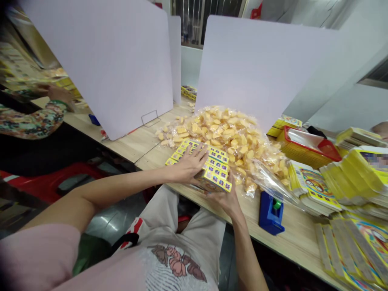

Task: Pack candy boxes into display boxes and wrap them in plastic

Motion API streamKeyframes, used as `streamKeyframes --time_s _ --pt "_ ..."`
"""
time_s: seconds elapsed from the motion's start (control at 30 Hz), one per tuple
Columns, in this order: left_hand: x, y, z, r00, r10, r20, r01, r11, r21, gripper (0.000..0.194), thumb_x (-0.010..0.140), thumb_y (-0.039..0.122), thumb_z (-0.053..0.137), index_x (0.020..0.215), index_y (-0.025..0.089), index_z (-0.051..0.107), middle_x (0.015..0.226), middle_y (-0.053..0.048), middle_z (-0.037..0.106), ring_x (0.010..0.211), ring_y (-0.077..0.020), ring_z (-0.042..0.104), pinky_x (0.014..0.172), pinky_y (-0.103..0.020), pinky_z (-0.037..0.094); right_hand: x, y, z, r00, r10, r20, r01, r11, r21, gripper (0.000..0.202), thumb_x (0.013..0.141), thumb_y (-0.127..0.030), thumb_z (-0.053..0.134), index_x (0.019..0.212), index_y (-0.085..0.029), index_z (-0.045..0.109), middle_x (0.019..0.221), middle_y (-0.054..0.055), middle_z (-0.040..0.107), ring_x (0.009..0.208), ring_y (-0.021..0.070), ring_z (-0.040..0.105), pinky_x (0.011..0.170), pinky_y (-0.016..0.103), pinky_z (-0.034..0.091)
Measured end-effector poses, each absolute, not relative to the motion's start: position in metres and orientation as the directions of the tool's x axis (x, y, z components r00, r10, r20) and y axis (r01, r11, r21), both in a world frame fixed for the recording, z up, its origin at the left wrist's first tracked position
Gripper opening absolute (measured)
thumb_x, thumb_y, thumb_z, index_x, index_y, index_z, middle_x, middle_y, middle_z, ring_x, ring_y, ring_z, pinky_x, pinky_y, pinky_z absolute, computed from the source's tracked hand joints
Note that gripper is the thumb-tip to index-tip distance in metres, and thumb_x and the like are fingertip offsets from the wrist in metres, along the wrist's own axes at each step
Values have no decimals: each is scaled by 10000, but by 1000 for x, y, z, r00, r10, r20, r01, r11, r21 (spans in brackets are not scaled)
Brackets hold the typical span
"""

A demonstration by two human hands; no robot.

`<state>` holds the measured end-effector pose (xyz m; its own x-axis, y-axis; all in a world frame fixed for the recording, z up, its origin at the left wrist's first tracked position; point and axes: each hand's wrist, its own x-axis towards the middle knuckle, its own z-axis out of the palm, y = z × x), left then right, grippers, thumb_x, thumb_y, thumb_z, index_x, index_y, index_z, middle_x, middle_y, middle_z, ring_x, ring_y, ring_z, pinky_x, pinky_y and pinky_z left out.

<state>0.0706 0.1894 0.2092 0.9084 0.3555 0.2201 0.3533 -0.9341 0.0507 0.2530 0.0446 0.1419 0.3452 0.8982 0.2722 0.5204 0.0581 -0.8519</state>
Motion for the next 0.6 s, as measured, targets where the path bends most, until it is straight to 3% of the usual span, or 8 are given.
streamKeyframes --time_s 0.1,0.17,0.23,0.37,0.53,0.6 --pt "64 194 211 907 372 197 359 -928 97 1155 659 631 704 1485 11 186 1559 -297 139 1451 -452 47 1121 -669 40 250 37 188 287 870 401 724 77 -685 1133 722 -549 721 1552 -189 38 1607 166 102 1460 387 157 1141 631 196" --pt "55 201 213 916 359 182 334 -930 153 1241 622 717 677 1507 34 139 1565 -282 140 1449 -451 79 1128 -661 47 244 50 214 160 872 462 848 118 -517 988 824 -538 614 1558 -195 48 1621 109 49 1483 352 51 1176 595 112" --pt "42 212 216 914 365 179 330 -923 198 1248 629 768 638 1521 63 123 1571 -261 147 1453 -443 83 1134 -655 65 238 80 227 42 918 394 915 123 -384 853 877 -547 530 1548 -167 166 1612 117 115 1482 340 75 1186 565 99" --pt "13 239 213 884 433 177 386 -889 245 790 917 628 378 1504 115 253 1575 -202 205 1474 -361 102 1157 -599 130 234 146 213 -17 997 70 948 38 -316 748 919 -623 371 1456 -103 401 1533 196 321 1440 365 246 1155 590 179" --pt "8 252 187 846 489 210 433 -862 265 730 932 575 404 1455 70 348 1541 -222 284 1472 -341 134 1175 -525 205 218 166 179 70 973 219 979 -25 -201 889 842 -736 422 1413 -54 438 1509 264 331 1422 449 228 1131 646 123" --pt "15 251 182 836 494 241 437 -863 251 714 929 561 414 1432 56 379 1529 -227 305 1469 -346 143 1182 -515 198 212 165 176 65 976 208 980 -24 -195 895 847 -734 411 1435 -59 405 1512 269 324 1416 461 230 1113 661 144"
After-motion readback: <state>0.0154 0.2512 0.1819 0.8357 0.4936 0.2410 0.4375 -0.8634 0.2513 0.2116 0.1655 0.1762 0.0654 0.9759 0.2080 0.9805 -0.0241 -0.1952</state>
